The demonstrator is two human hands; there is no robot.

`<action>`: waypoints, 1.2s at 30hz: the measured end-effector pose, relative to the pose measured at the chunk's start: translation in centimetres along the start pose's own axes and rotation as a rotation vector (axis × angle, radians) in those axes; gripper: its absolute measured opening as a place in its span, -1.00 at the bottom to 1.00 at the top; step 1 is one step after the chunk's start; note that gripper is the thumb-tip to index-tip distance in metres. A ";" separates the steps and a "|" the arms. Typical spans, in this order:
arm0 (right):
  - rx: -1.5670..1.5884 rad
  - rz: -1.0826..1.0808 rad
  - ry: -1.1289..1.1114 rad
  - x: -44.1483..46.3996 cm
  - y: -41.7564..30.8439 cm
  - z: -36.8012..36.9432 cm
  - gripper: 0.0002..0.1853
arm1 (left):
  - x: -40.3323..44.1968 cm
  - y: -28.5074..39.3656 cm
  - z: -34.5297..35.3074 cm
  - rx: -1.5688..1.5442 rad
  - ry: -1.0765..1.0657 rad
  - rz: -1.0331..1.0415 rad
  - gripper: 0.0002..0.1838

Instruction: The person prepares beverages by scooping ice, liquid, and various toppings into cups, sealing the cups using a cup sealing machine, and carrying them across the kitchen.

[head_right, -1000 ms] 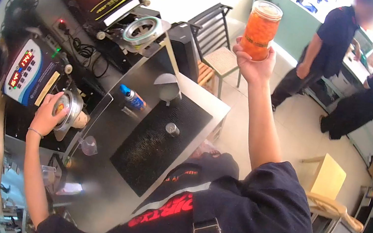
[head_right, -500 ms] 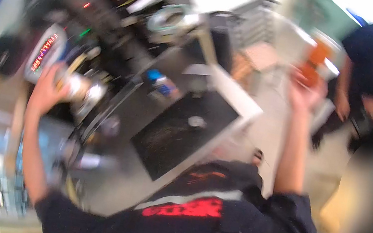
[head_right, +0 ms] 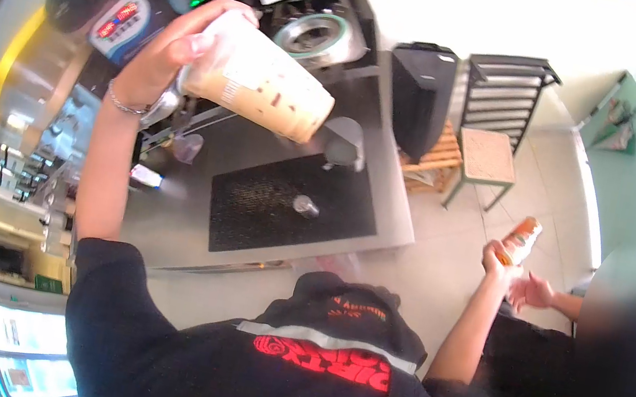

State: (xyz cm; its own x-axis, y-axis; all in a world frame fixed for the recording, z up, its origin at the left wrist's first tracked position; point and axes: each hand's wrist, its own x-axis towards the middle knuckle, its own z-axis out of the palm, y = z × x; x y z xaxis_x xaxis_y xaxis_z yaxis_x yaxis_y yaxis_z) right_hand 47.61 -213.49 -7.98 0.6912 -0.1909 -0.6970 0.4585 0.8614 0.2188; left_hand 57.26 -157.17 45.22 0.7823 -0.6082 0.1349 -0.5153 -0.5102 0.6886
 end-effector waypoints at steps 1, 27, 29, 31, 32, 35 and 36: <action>-0.011 -0.053 0.041 -0.7 0.2 0.9 -0.50 | 1.9 -0.2 2.0 -0.056 -0.015 0.036 -0.20; 0.046 -0.667 0.106 0.7 -26.1 11.5 -0.59 | 43.7 5.2 47.8 -1.295 -0.529 -0.152 -0.26; 0.197 -0.573 0.064 1.2 -31.4 10.0 -0.53 | 46.3 5.5 54.3 -1.504 -0.574 -0.319 -0.29; 0.283 -0.574 0.250 -1.3 -34.9 11.5 -0.43 | 49.5 7.4 59.5 -1.578 -0.746 -0.400 -0.29; 0.324 -0.593 0.346 -2.6 -36.4 12.2 -0.38 | 50.9 9.3 62.0 -1.557 -0.773 -0.399 -0.29; 0.312 -0.768 0.243 -3.4 -38.9 9.9 -0.32 | 54.6 11.2 67.2 -1.639 -1.147 -0.488 -0.24; 0.333 -0.783 0.241 -4.0 -39.9 9.8 -0.32 | 55.5 12.1 69.3 -1.686 -1.241 -0.492 -0.21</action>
State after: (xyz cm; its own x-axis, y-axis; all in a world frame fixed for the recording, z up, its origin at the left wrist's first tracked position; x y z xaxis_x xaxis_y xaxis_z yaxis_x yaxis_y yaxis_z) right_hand 32.06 -251.67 -7.25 -0.0088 -0.5321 -0.8466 0.9159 0.3356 -0.2205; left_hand 70.21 -239.26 11.66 -0.2126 -0.9675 -0.1367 0.8723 -0.2509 0.4197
